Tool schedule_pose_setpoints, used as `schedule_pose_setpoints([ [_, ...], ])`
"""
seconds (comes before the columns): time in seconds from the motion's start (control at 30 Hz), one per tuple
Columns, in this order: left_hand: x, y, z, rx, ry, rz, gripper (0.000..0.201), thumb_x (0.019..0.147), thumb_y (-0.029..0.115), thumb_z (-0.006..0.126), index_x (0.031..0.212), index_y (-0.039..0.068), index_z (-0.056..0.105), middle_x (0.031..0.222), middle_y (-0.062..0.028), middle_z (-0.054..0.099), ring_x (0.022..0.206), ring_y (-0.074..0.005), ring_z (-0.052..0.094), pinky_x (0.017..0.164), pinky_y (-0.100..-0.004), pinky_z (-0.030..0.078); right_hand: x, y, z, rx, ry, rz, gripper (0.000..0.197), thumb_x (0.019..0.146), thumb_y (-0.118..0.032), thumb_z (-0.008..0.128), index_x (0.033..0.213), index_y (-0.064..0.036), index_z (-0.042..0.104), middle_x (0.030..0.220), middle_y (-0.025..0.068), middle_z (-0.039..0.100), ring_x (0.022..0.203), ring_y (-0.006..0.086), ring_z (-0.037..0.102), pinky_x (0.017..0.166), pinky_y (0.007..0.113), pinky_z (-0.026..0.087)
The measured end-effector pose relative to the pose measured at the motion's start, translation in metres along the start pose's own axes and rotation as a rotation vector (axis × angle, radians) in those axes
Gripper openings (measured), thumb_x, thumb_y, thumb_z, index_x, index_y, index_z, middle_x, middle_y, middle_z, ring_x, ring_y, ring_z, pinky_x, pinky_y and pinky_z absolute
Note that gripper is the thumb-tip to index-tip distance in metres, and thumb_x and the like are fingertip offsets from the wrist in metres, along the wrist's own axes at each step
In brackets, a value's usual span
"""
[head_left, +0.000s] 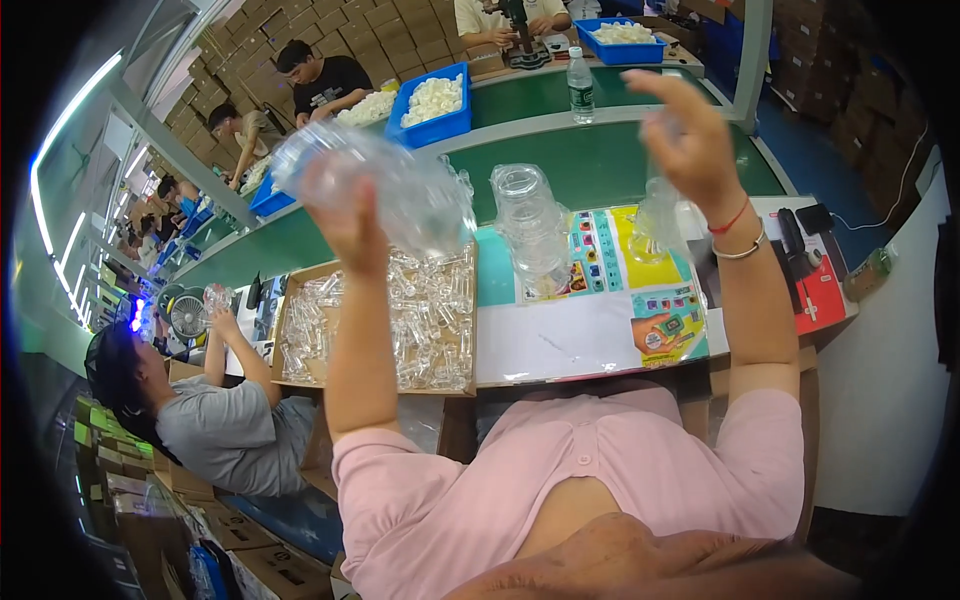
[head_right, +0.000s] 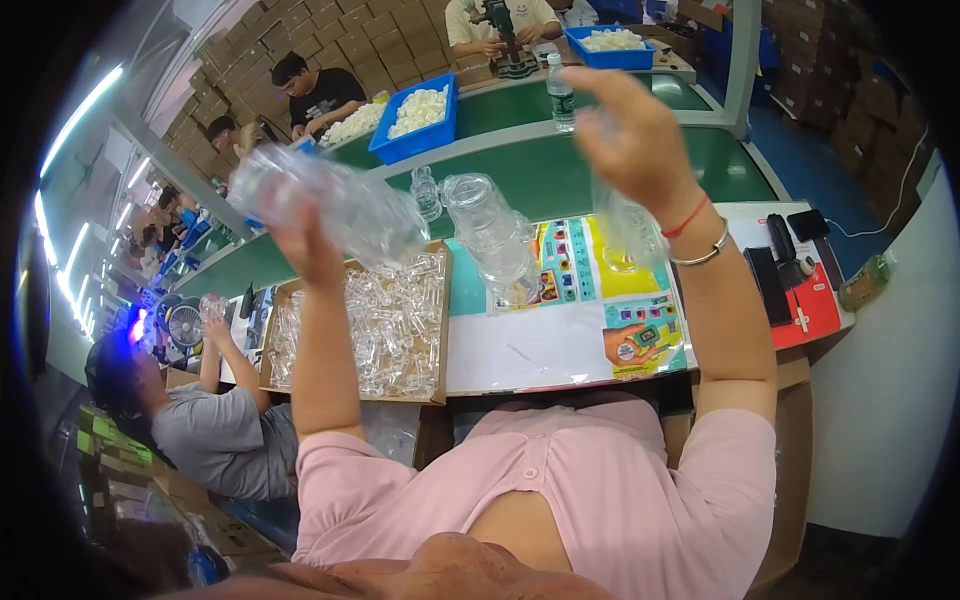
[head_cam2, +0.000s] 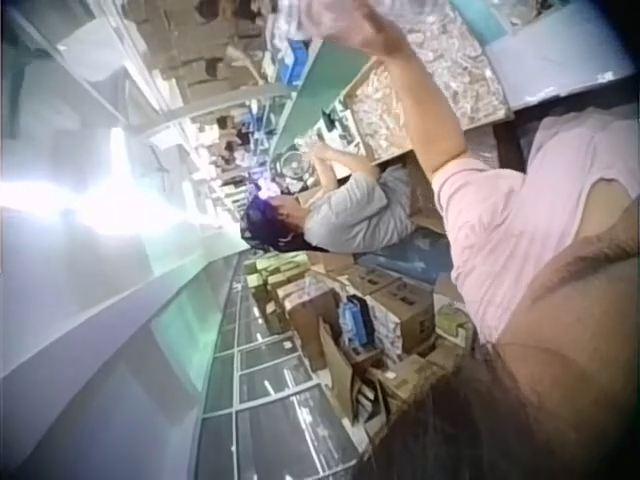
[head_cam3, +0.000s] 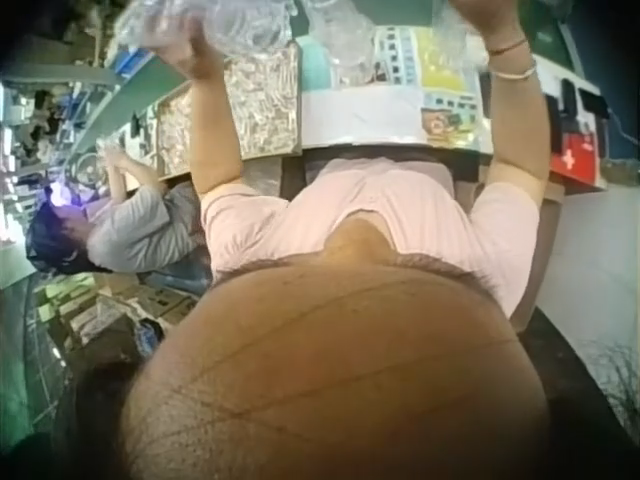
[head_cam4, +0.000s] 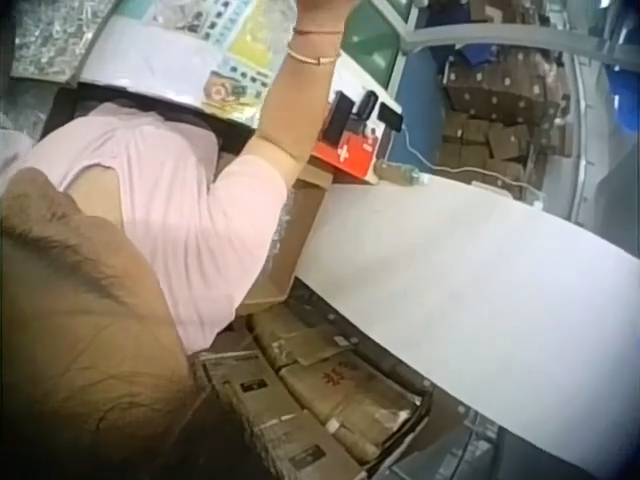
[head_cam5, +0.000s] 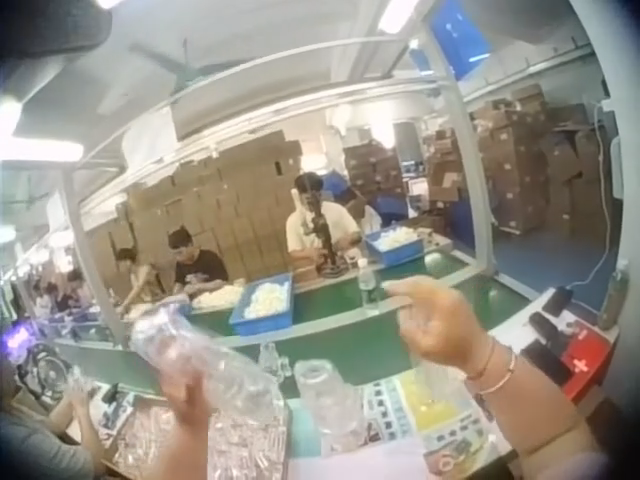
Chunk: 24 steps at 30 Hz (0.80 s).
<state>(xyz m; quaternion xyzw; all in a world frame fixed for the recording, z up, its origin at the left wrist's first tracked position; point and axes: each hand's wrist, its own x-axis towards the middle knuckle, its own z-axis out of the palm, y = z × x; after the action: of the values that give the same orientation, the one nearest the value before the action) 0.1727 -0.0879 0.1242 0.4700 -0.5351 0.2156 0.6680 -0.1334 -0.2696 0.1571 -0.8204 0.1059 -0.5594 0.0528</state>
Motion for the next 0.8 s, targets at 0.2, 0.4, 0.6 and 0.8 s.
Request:
schedule_pose_setpoints([
  [0.2,-0.145,-0.012,0.018,-0.364,-0.059,-0.409,0.061,0.073,0.012,0.069,0.121,0.005,0.032,0.111,-0.0099,0.045,0.105,-0.0214,0.047,0.091,-0.0349,0.038,-0.013,-0.025,0.077,0.067,-0.545,0.023,0.069,0.067,-0.035,0.071,0.125,-0.0121,0.042,0.114,0.0176,0.052,0.101,0.0328,0.053,0.086,0.037,0.044],
  [0.4,-0.158,0.001,0.017,-0.130,-0.334,-0.291,0.041,0.072,0.008,0.067,0.108,0.001,0.048,0.107,-0.0095,0.049,0.100,-0.0188,0.049,0.086,-0.0301,0.040,-0.019,-0.020,0.112,0.176,-0.713,0.146,0.063,0.067,-0.029,0.072,0.122,-0.0137,0.046,0.114,0.0139,0.054,0.101,0.0311,0.054,0.086,0.036,0.044],
  [0.6,-0.141,0.020,0.010,-0.249,-0.260,-0.422,0.031,0.076,0.006,0.063,0.104,0.001,0.051,0.108,-0.0092,0.051,0.094,-0.0155,0.051,0.082,-0.0257,0.040,-0.012,-0.008,0.105,0.363,-0.592,0.146,0.026,0.075,-0.014,0.065,0.101,-0.0086,0.064,0.106,0.0080,0.060,0.093,0.0225,0.057,0.082,0.031,0.045],
  [0.8,-0.126,0.029,0.006,-0.359,-0.057,-0.410,0.021,0.079,-0.002,0.055,0.097,0.003,0.045,0.109,-0.0115,0.053,0.095,-0.0156,0.052,0.085,-0.0278,0.040,-0.003,-0.006,0.105,0.334,-0.587,0.172,0.008,0.078,-0.009,0.061,0.084,-0.0037,0.062,0.095,0.0067,0.062,0.085,0.0195,0.057,0.076,0.028,0.045],
])
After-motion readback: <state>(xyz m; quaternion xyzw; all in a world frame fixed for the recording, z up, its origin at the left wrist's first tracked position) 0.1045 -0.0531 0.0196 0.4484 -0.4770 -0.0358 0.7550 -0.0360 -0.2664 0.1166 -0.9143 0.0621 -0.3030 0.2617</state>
